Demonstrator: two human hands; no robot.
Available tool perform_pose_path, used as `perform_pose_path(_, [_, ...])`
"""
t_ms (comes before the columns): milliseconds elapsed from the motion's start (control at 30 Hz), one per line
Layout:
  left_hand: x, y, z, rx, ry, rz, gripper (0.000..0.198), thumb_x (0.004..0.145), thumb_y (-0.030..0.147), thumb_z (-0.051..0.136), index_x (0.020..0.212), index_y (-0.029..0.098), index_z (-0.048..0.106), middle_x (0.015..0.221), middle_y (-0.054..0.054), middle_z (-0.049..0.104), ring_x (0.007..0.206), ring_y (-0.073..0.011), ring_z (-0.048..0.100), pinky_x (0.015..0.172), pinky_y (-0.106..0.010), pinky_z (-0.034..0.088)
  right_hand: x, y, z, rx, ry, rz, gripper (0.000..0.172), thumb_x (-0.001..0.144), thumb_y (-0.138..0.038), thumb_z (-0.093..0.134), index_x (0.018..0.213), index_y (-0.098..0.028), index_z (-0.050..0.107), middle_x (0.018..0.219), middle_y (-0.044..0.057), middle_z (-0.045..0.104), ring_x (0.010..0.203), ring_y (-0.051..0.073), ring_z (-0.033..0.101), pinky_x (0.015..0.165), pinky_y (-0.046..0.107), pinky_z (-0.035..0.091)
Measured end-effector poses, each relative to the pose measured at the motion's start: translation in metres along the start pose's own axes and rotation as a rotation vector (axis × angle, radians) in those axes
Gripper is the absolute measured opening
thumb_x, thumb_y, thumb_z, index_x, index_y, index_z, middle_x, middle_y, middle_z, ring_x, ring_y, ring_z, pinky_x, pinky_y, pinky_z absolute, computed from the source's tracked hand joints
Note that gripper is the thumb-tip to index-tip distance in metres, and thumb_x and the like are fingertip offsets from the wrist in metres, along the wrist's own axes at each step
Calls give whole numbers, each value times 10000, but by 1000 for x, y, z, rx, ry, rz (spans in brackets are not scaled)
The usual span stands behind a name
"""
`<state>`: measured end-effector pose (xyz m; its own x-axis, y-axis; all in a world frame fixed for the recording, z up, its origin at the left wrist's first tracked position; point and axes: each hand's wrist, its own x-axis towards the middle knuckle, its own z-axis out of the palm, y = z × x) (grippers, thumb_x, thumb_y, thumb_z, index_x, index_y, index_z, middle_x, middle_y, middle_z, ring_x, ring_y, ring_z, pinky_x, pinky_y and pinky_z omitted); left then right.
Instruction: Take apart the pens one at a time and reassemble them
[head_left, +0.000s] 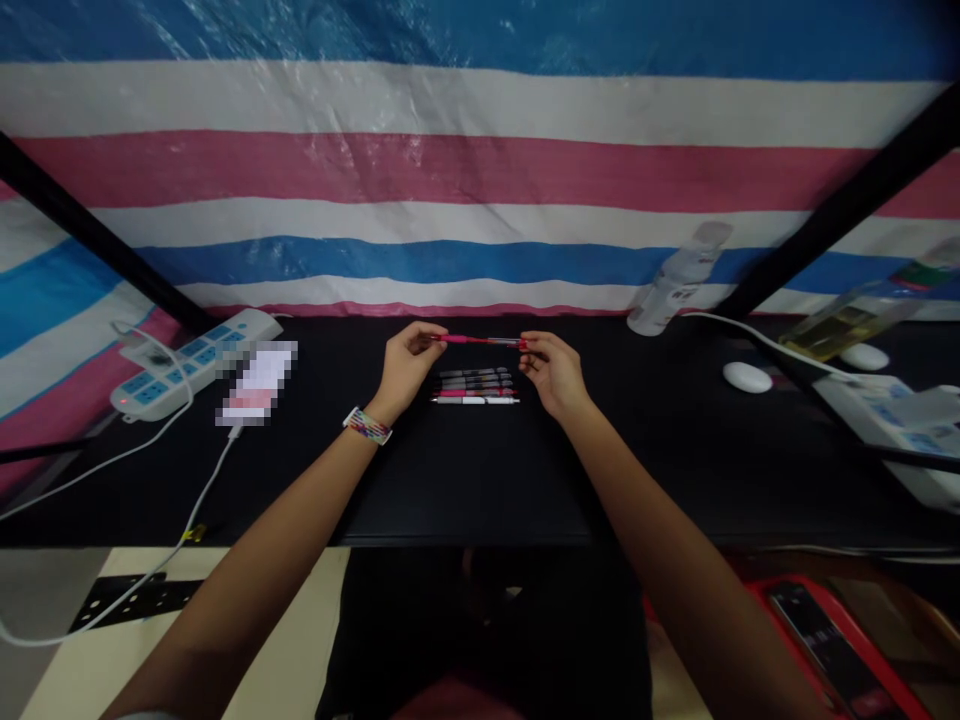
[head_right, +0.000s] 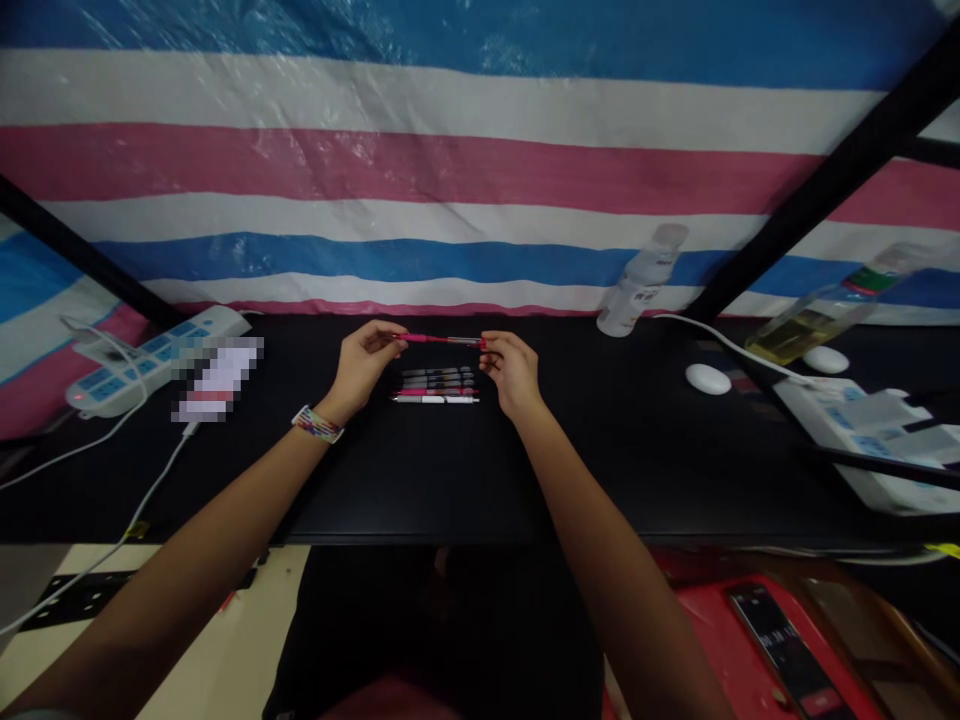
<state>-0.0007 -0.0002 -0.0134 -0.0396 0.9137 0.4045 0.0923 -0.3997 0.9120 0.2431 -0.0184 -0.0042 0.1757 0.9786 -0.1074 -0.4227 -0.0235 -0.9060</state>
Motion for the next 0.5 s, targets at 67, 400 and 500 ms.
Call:
perform_pose_path(67, [1,-2,-2,7,6,-2,160,831,223,800,990,212,791,977,-56,787,874,-179,729,807,-325,589,2,0,-1,-1,8,-8,189,665,-213,724,850,-231,760,755,-3,670,678,136,599,674,295,519])
perform_pose_path(400, [-1,2,2,17,-7,10,143,868,215,816,1011,218,805,1044,-58,808,889,-173,738,844,-330,604,4,-4,0,-55,20,-100,141,713,-196,726,828,-237,795,703,-16,645,664,124,607,674,277,525])
perform_pose_path(500, [0,-1,0,0,16,5,133,876,222,833,1008,224,813,978,-47,805,860,-169,735,818,-322,605,7,-5,-3,-86,21,-114,133,744,-184,716,846,-237,783,725,-11,645,661,124,608,689,293,540])
